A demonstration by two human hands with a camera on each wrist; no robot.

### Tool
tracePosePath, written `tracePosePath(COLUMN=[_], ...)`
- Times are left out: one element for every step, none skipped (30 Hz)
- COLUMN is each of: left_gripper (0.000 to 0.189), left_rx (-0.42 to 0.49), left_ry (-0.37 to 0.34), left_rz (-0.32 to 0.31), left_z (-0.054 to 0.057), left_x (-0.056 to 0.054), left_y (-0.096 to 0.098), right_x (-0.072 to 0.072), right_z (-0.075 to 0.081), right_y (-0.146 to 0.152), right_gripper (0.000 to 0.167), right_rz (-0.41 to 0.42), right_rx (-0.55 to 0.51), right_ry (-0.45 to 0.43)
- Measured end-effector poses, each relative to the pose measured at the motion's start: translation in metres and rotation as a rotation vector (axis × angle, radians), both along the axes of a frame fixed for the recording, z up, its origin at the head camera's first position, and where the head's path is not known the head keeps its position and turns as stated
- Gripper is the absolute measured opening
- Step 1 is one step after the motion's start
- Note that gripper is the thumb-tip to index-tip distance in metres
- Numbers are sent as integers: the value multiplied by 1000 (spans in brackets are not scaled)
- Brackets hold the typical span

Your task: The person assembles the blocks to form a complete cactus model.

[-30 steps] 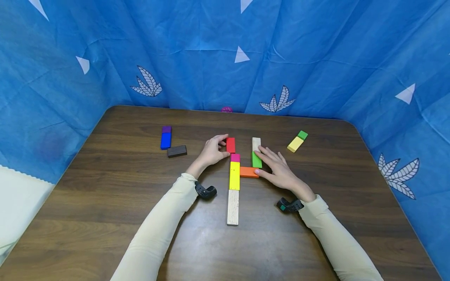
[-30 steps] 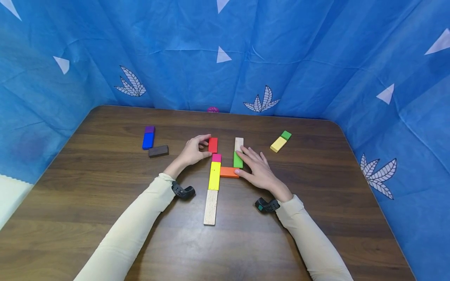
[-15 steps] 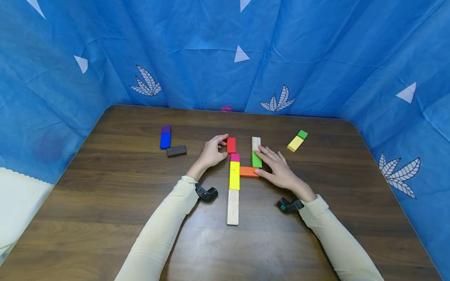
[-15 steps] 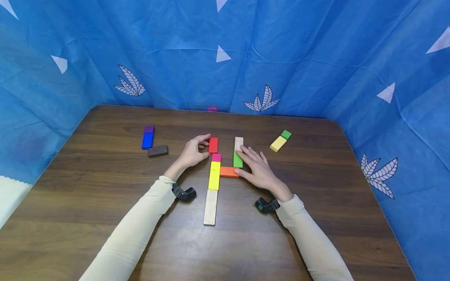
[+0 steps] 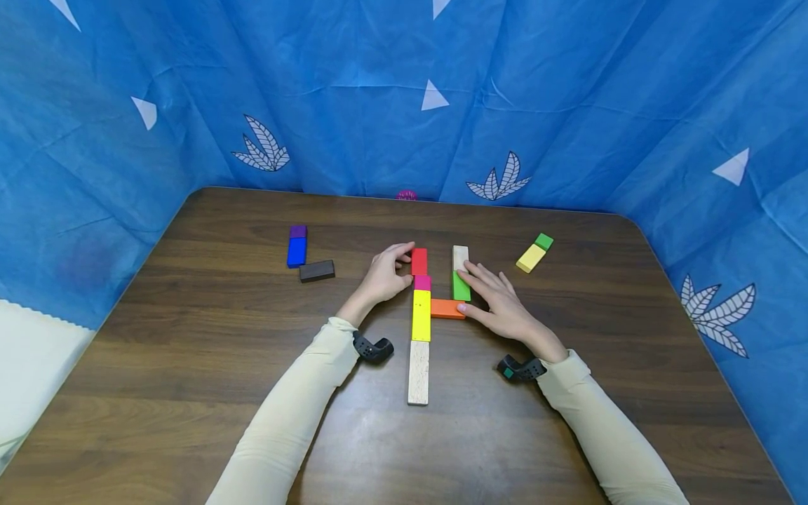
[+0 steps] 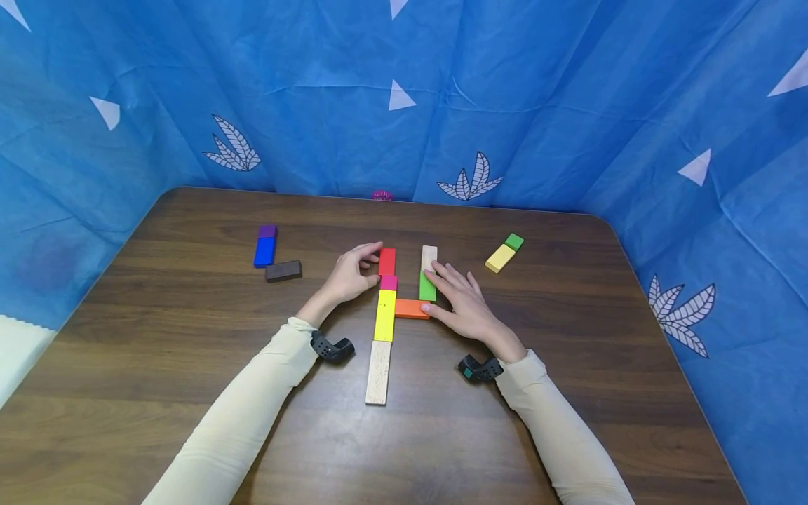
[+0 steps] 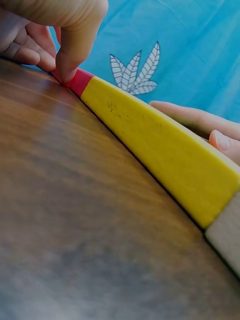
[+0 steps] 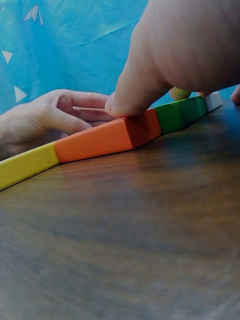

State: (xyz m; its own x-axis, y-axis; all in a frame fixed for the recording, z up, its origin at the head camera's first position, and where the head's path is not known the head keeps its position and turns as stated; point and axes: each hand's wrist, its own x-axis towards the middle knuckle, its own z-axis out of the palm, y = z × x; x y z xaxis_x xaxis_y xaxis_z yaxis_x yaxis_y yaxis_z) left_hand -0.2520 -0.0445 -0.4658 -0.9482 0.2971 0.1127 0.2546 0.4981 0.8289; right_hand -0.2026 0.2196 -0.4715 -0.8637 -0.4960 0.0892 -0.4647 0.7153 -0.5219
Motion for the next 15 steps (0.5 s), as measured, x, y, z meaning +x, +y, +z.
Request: tracePosePath(left_gripper=[67,67,67,67,67,66,66,66,65,65,64,64,64,64,64], left_rx=[0,0,-1,-1,2,5,5,7,9,12,15,16,17,18,17], left_ry=[-1,-1,2,5,9,14,21,26,29,32,36,37,41,44,50], left_rz=[1,2,3,3,2,0,-3,-6,-9,-13,-16,-18,-20,-20,-20], left_z=[0,0,0,0,0,0,0,0,0,0,0,0,0,0,0], left_x=[0,1,1,1,1,2,2,2,2,2,2,2,2,2,2], left_y=[0,1,1,1,2,2,3,3,4,4,4,4,5,5,5], right_x=[0,0,0,1,1,1,1,1,1,1,1,1,1,1,1], right_z=[0,1,1,1,1,2,2,2,3,3,3,3,3,3,3], right_y=[0,0,0,0,0,0,0,0,0,0,0,0,0,0,0], right_gripper=[70,70,70,69,69,69,69,69,69,69,69,69,69,69,70], right_rz=[0,0,1,2,2,2,2,2,1,0,0,1,1,2,3], right_rx=[1,1,1,1,0,-1,-2,-2,-2,-3,-2,-1,0,1,1], right_ry=[-1,-1,-2,-3,-4,-6,-8,-9,-10,-12,-13,-13,-12,-11,-11])
